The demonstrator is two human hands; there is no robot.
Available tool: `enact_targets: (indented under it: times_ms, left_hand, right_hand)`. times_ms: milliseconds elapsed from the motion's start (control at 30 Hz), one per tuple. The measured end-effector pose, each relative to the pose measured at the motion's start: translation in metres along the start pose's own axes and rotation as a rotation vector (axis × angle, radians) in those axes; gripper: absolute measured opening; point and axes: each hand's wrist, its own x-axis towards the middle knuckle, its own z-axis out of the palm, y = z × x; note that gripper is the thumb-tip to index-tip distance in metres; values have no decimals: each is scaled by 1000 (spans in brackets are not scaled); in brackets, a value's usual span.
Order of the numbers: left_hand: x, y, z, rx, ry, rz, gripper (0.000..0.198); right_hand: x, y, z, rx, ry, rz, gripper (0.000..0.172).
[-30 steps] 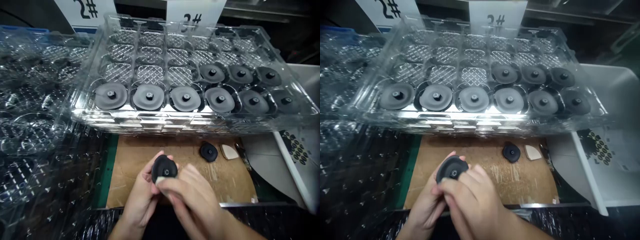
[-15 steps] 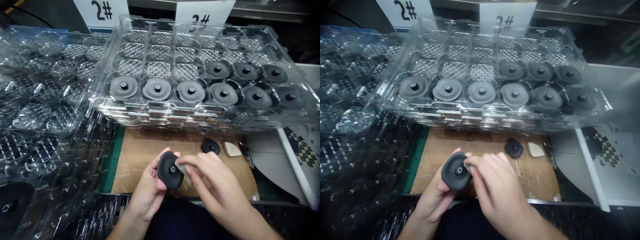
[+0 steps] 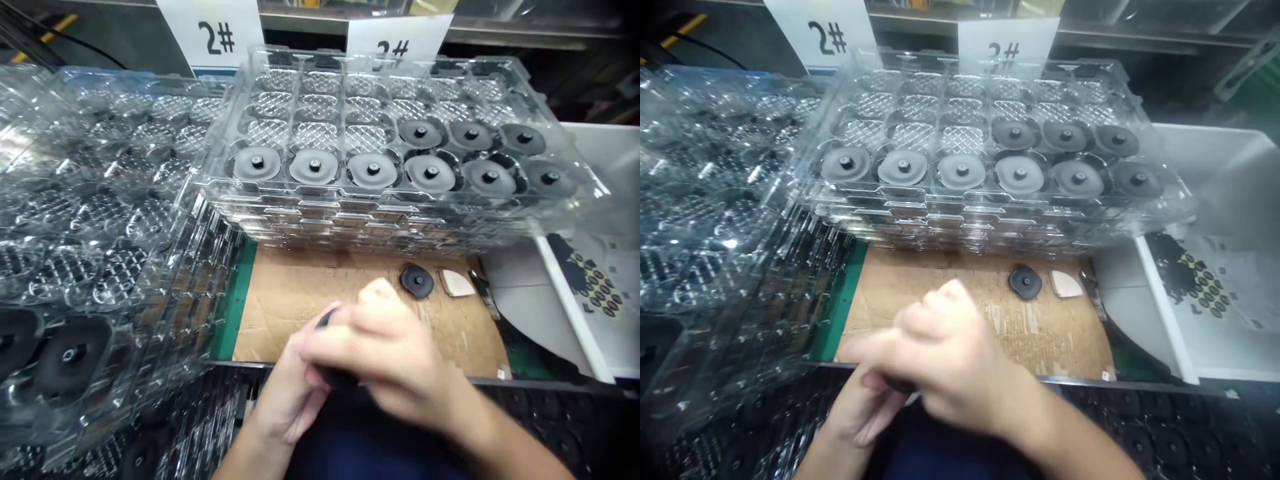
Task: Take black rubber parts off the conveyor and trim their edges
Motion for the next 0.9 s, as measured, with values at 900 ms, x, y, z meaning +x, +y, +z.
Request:
enact_targets:
  times_ms: [900]
  left_hand:
    - [-6,-11,-3,-61,56,66,50]
  right_hand:
    - [-12,-22,20,126,-6,288,23]
